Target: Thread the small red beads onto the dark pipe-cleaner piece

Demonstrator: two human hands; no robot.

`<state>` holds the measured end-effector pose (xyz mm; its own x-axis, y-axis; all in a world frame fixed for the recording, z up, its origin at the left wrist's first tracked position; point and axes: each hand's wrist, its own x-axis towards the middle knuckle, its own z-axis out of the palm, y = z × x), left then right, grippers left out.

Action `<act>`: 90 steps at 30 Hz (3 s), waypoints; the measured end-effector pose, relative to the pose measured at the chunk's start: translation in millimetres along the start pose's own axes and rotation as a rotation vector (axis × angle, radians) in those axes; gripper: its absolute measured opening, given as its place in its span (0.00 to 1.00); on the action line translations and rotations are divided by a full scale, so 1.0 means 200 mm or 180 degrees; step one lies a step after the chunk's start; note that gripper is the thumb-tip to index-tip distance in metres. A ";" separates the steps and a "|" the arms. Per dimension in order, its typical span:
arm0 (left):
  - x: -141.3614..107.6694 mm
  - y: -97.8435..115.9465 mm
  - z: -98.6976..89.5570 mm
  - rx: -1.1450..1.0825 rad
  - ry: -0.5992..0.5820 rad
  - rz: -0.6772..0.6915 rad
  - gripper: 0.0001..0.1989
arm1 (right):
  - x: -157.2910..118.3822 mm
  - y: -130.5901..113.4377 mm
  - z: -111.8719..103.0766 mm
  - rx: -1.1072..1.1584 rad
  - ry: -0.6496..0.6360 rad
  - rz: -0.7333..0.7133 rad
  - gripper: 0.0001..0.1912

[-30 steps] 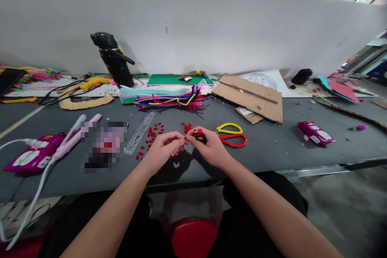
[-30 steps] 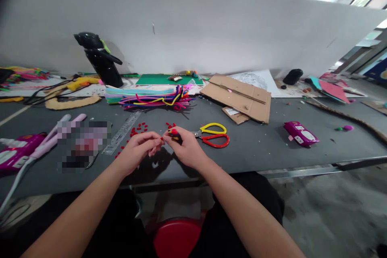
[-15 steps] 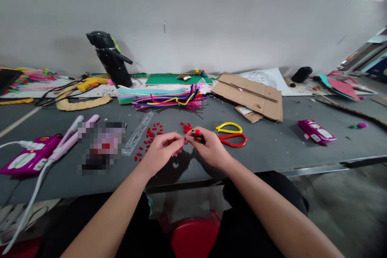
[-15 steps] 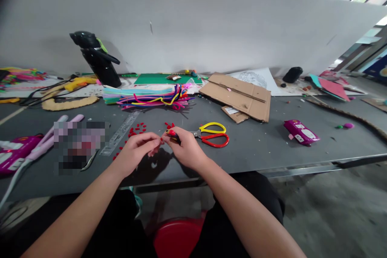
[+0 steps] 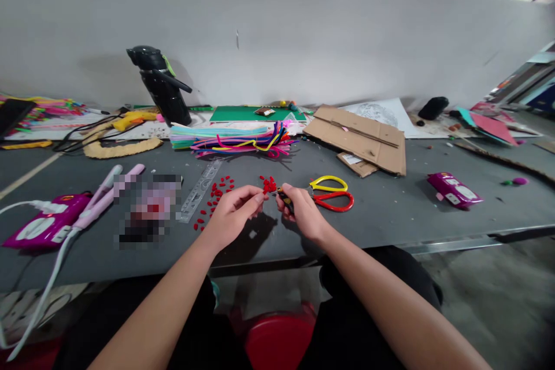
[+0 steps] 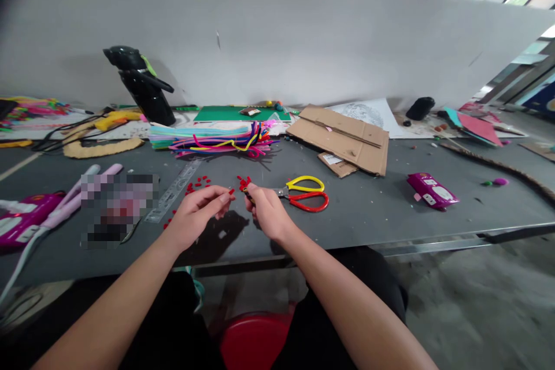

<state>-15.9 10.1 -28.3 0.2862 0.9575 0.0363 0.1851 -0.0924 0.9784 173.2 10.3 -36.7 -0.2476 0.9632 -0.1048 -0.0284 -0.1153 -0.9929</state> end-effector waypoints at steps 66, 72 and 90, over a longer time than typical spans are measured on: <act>-0.02 -0.01 0.05 0.0778 0.0227 0.0865 0.09 | -0.03 0.02 0.05 -0.0552 0.0324 -0.0363 0.24; -0.03 -0.05 -0.01 0.2506 0.0391 0.2048 0.08 | -0.04 0.02 0.06 -0.0849 0.0330 -0.0433 0.23; -0.02 -0.07 -0.01 0.2827 0.0501 0.2190 0.09 | -0.02 0.02 0.06 -0.1103 0.0397 -0.0377 0.24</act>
<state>-22.0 8.8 -41.7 0.4750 0.6464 0.5971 0.6536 -0.7135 0.2524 162.5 2.1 -39.7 -0.1418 0.9895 0.0269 0.2846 0.0668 -0.9563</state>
